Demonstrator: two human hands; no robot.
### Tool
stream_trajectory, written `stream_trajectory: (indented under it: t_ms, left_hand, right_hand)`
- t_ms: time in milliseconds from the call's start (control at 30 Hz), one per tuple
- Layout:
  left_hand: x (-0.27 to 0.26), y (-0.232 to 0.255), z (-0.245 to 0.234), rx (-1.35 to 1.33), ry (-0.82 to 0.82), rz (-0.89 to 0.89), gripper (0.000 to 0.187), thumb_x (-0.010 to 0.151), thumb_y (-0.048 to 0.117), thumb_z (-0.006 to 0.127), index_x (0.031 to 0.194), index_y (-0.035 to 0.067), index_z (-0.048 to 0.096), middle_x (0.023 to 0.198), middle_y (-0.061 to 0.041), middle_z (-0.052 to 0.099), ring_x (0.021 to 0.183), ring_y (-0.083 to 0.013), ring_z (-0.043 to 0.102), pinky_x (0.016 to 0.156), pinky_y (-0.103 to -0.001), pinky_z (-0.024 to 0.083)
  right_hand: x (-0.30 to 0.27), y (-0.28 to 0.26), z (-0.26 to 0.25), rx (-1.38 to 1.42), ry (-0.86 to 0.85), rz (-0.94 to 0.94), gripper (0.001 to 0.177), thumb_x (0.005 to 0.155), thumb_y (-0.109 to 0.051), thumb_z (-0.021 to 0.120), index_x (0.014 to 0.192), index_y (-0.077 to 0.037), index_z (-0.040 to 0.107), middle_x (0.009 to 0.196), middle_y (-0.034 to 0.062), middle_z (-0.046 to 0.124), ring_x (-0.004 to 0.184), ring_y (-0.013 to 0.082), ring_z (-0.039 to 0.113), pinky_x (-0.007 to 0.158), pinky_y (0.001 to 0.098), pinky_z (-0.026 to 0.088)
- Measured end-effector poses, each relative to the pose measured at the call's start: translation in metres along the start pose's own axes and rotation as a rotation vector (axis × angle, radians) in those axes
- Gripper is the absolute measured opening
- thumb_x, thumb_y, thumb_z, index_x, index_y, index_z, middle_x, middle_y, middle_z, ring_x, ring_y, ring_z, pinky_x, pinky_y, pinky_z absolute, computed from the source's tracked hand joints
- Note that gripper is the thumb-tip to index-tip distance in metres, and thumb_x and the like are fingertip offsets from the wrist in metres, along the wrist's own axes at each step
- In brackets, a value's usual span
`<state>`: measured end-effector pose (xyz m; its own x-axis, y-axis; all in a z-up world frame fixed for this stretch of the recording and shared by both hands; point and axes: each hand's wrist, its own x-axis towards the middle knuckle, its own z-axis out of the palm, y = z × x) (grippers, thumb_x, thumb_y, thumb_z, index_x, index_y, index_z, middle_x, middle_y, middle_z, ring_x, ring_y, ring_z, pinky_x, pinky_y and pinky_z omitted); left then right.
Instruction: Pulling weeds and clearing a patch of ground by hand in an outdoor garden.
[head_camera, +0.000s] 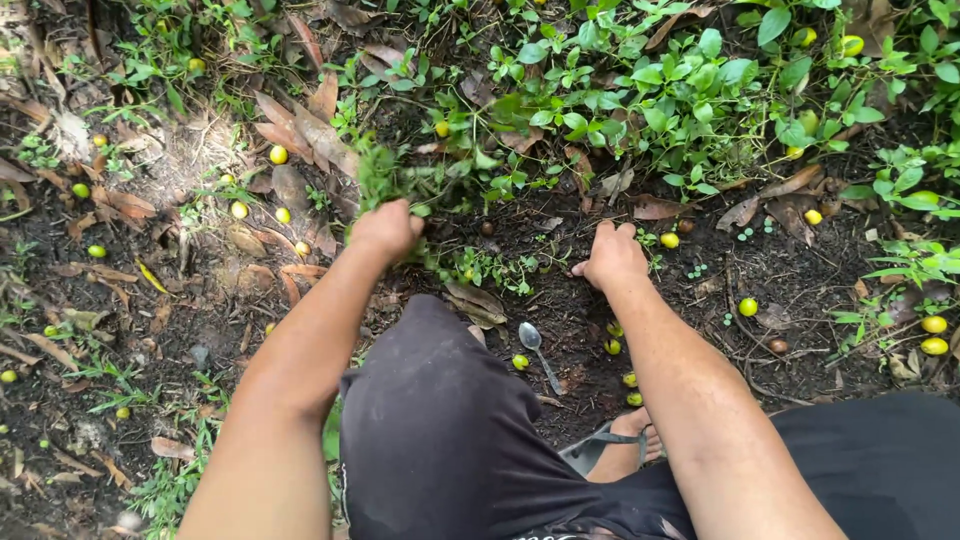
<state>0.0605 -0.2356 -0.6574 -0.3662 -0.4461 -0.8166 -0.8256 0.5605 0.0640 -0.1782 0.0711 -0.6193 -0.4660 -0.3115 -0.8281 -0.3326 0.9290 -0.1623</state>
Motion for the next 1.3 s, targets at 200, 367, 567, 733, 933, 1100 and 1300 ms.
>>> stream_trajectory:
  t_ms: [200, 367, 567, 733, 933, 1100, 1300]
  left_hand:
    - [-0.135, -0.062, -0.051, 0.101, -0.154, -0.287, 0.053, 0.094, 0.040, 0.051, 0.121, 0.001, 0.075, 0.125, -0.024, 0.074, 0.126, -0.0388, 0.065, 0.109, -0.054, 0.051]
    - [-0.147, -0.125, -0.031, 0.061, -0.038, -0.419, 0.058, 0.097, 0.041, 0.050, 0.121, -0.006, 0.074, 0.124, -0.029, 0.073, 0.124, -0.0411, 0.067, 0.106, -0.054, 0.052]
    - [-0.126, -0.038, -0.027, 0.045, 0.351, -0.030, 0.045, 0.092, 0.042, 0.063, 0.121, 0.008, 0.074, 0.129, -0.019, 0.065, 0.125, -0.0373, 0.060, 0.104, -0.050, 0.050]
    - [-0.090, 0.056, -0.004, 0.096, 0.321, 0.475, 0.073, 0.081, 0.054, 0.075, 0.134, 0.005, 0.061, 0.118, -0.023, 0.071, 0.117, -0.0395, 0.067, 0.099, -0.053, 0.052]
    - [-0.059, 0.100, 0.043, 0.434, 0.286, 0.655, 0.089, 0.074, 0.072, 0.077, 0.135, 0.015, 0.048, 0.116, -0.014, 0.060, 0.113, -0.0339, 0.063, 0.094, -0.047, 0.052]
    - [-0.023, 0.087, 0.087, 0.414, 0.354, 0.705, 0.021, 0.095, 0.021, 0.045, 0.115, 0.015, 0.047, 0.092, -0.010, 0.065, 0.082, -0.0333, 0.074, 0.074, -0.046, 0.053]
    - [-0.043, 0.068, 0.063, 0.098, -0.065, 0.584, 0.030, 0.088, 0.025, 0.050, 0.114, 0.015, 0.037, 0.088, -0.023, 0.071, 0.086, -0.0484, 0.072, 0.079, -0.062, 0.055]
  right_hand:
    - [-0.004, -0.003, -0.004, 0.014, -0.001, -0.006, 0.089, 0.076, -0.027, 0.093, 0.142, 0.006, 0.043, 0.133, 0.0327, 0.043, 0.120, 0.0581, 0.060, 0.102, 0.0618, 0.052]
    - [-0.005, -0.007, -0.007, -0.003, -0.004, -0.002, 0.087, 0.077, -0.026, 0.092, 0.141, 0.007, 0.044, 0.134, 0.0329, 0.042, 0.120, 0.0575, 0.060, 0.102, 0.0620, 0.052]
    - [-0.002, -0.003, -0.002, -0.014, 0.004, -0.006, 0.088, 0.076, -0.027, 0.093, 0.140, 0.008, 0.044, 0.132, 0.0335, 0.043, 0.120, 0.0583, 0.060, 0.102, 0.0615, 0.052]
    - [-0.002, -0.002, -0.003, -0.024, -0.004, -0.001, 0.090, 0.076, -0.028, 0.093, 0.141, 0.007, 0.041, 0.133, 0.0332, 0.042, 0.121, 0.0585, 0.059, 0.103, 0.0606, 0.052]
    - [-0.003, -0.006, -0.008, -0.007, -0.001, 0.010, 0.090, 0.077, -0.027, 0.092, 0.143, 0.006, 0.041, 0.133, 0.0327, 0.042, 0.121, 0.0570, 0.059, 0.102, 0.0613, 0.053]
    - [-0.002, -0.005, -0.006, -0.015, 0.003, -0.011, 0.095, 0.073, -0.028, 0.095, 0.144, 0.008, 0.041, 0.131, 0.0333, 0.043, 0.120, 0.0582, 0.059, 0.102, 0.0612, 0.052]
    - [-0.005, -0.005, -0.005, -0.007, 0.005, -0.013, 0.095, 0.073, -0.028, 0.095, 0.143, 0.008, 0.041, 0.131, 0.0331, 0.043, 0.120, 0.0579, 0.060, 0.102, 0.0604, 0.053]
